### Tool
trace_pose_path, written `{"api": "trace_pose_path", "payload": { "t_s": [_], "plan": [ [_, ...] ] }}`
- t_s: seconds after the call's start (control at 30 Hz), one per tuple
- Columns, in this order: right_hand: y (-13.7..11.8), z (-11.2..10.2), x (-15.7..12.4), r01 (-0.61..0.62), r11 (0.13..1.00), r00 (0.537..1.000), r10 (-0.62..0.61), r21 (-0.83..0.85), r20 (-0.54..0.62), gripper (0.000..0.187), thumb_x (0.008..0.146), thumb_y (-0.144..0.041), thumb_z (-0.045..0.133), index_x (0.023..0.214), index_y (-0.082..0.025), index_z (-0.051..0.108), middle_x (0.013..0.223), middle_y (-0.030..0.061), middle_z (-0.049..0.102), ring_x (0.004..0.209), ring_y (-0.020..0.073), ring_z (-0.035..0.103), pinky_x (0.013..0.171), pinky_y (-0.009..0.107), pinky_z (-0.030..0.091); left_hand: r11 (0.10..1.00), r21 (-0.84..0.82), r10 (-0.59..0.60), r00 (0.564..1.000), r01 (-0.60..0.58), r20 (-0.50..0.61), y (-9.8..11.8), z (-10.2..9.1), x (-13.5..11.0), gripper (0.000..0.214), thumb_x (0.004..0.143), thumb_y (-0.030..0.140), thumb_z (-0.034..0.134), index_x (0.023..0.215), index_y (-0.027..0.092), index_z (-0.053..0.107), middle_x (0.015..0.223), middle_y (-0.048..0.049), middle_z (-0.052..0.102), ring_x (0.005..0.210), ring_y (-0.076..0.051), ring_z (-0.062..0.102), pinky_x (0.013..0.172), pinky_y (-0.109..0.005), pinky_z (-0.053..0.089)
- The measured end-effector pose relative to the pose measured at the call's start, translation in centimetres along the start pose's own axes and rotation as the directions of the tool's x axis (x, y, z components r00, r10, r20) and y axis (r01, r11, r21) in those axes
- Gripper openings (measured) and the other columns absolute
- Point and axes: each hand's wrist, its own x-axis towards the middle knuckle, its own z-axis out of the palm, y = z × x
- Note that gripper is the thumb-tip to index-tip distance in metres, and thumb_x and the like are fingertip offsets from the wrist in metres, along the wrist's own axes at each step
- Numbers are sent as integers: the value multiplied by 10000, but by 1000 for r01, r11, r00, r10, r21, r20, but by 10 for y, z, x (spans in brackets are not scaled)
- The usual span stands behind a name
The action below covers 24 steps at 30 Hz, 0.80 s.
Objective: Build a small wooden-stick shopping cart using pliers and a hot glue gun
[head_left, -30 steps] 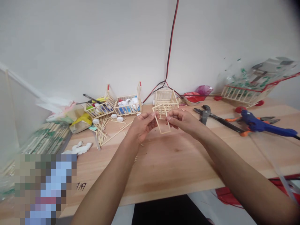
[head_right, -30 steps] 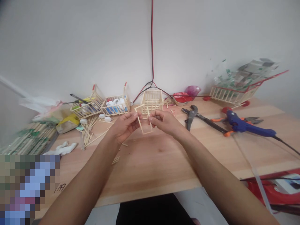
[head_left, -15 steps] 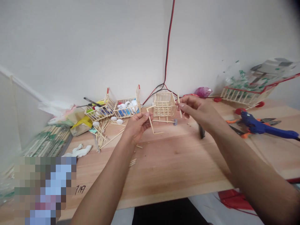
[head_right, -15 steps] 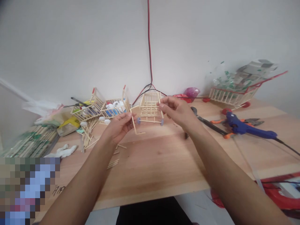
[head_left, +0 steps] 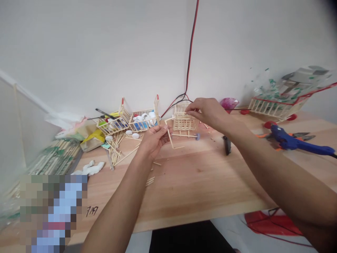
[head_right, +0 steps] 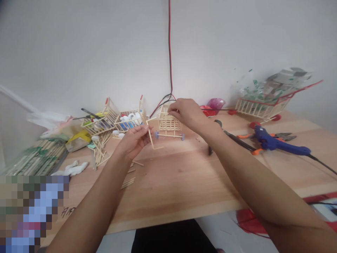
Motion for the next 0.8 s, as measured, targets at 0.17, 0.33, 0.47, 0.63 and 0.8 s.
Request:
{"api": "trace_pose_path", "payload": {
  "t_s": [0.17, 0.33, 0.47, 0.63, 0.8],
  "plan": [
    [0, 2, 1, 17, 998, 999, -16, -55, 29, 157, 807, -202, 566, 719, -218, 695, 756, 36, 637, 689, 186, 557, 642, 310, 351, 1000, -9, 1, 1000, -1, -5, 0, 0, 0, 93, 770, 199, 691, 786, 107, 684, 706, -25, 666, 599, -81, 601, 650, -231, 494],
    [-1, 0, -2, -18, 997, 999, 15, -75, -46, 157, 828, -220, 546, 770, -208, 690, 792, 58, 640, 716, 201, 564, 650, 321, 369, 1000, -13, -8, 1000, 7, -17, 1, 0, 0, 93, 756, 196, 707, 774, 109, 679, 699, -24, 664, 595, -82, 598, 650, -234, 486],
    [-15, -6, -13, -77, 996, 993, 80, 43, -83, 130, 840, -243, 545, 777, -212, 654, 787, 68, 653, 730, 215, 563, 658, 337, 382, 1000, -15, -2, 1000, 2, -1, 0, 0, 0, 103, 745, 197, 716, 780, 107, 682, 704, -26, 665, 613, -91, 606, 677, -255, 501],
    [-26, 0, -32, -186, 927, 979, 202, 324, -16, 65, 826, -259, 547, 787, -215, 575, 757, 41, 635, 679, 182, 552, 613, 314, 383, 1000, -6, -10, 999, 10, 46, -3, 1, 0, 147, 719, 222, 744, 793, 109, 686, 719, -28, 672, 640, -91, 615, 671, -234, 501],
    [-16, 18, -44, -283, 836, 951, 307, 470, 27, 95, 772, -288, 580, 784, -204, 537, 742, 22, 609, 647, 150, 540, 581, 281, 397, 999, 28, 15, 999, -16, 42, 0, 0, 0, 205, 681, 260, 780, 797, 114, 694, 717, -26, 676, 619, -82, 607, 639, -213, 486]
  ]
}}
